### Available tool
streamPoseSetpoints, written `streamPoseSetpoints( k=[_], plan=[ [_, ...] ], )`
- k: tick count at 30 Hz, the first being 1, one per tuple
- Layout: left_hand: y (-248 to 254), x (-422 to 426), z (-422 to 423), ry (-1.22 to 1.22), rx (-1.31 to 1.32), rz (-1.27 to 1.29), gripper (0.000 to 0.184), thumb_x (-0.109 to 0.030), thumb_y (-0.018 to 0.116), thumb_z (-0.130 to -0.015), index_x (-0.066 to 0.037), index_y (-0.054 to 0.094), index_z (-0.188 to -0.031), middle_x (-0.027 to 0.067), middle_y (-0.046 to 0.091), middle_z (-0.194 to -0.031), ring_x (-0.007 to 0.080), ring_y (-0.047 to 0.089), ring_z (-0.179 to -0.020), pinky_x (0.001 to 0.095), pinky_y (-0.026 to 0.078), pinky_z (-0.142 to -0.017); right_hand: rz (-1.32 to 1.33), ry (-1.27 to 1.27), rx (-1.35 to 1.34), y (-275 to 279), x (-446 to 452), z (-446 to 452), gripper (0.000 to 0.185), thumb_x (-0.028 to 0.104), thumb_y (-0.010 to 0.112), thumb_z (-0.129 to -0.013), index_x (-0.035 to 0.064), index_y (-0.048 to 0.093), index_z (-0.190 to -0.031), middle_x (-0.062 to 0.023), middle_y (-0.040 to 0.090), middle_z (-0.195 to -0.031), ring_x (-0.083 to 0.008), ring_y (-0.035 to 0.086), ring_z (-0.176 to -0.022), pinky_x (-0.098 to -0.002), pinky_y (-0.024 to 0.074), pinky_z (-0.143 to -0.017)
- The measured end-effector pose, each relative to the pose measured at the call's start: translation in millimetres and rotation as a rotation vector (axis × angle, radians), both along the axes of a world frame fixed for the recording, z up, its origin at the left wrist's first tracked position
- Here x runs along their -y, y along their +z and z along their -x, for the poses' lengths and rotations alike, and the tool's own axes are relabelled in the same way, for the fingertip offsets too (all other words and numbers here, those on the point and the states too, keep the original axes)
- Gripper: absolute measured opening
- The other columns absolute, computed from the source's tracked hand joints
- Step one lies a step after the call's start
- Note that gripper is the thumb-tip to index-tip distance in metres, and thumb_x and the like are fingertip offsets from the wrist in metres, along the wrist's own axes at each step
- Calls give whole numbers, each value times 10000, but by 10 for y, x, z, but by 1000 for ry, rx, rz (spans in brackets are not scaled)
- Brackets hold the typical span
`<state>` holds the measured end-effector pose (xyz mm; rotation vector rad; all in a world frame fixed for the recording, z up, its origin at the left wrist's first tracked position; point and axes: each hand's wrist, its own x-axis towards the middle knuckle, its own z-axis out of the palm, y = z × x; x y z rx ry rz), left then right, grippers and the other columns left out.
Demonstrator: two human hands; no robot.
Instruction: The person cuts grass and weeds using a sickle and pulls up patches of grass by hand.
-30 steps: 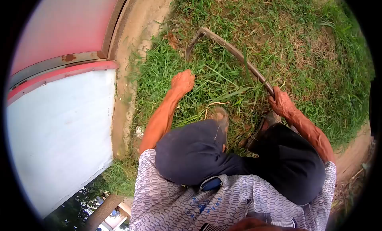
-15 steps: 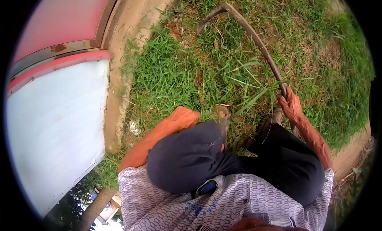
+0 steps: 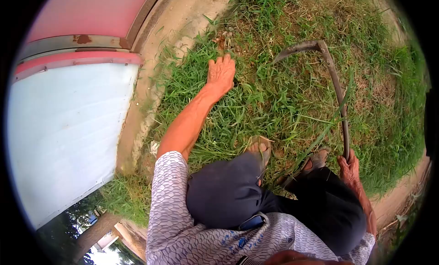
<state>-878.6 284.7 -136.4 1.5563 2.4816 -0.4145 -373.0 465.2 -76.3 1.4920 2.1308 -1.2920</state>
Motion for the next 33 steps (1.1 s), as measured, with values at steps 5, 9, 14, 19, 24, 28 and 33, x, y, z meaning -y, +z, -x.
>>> streamPoseSetpoints(
  k=[5,9,14,19,24,28,33],
  plan=[
    [88,61,415,123,-113,144,722,-219,635,-772,-66,345,-1416,175,278,-1486,377,421,-1255,504,478,-866,95,7,-79,-18,-193,562,280,260,606,-855,17,487,-929,-92,471,-652,-185,424,-571,-356,381,-529],
    [-102,213,588,324,-34,194,713,-341,567,-851,-76,286,-1450,230,346,-1409,362,549,-1116,434,561,-716,75,72,-142,-58,-127,936,272,229,596,-845,0,487,-944,-112,496,-667,-192,469,-580,-365,415,-551],
    [-220,320,694,360,43,135,425,-265,546,-867,83,498,-1107,260,614,-1007,383,658,-836,436,545,-727,207,114,-99,-245,-139,1325,304,251,587,-873,-6,466,-981,-164,534,-701,-258,504,-598,-391,436,-567],
    [-25,383,437,217,174,-43,230,-170,510,-865,59,520,-891,267,622,-746,429,635,-774,489,503,-697,40,303,-193,-522,97,2027,357,304,559,-912,-26,450,-997,-240,568,-717,-389,569,-629,-457,459,-585],
    [299,1076,-203,225,506,160,192,-145,513,-834,44,485,-854,262,596,-756,419,600,-719,503,466,-662,79,406,-48,-767,137,890,315,251,565,-902,1,384,-968,-263,568,-699,-460,581,-641,-485,461,-561],
    [386,1547,-436,301,577,351,210,-177,538,-809,16,483,-871,224,567,-741,399,584,-696,510,449,-652,155,369,2,-248,55,549,313,269,567,-886,19,425,-1009,-250,550,-662,-435,557,-571,-471,442,-531],
    [274,1069,82,220,34,-29,596,-186,675,-730,-33,447,-1259,191,457,-1261,355,493,-1126,477,415,-884,53,422,-117,-353,105,1392,358,292,587,-878,4,440,-1032,-263,575,-747,-395,595,-678,-481,455,-625]
  ],
)
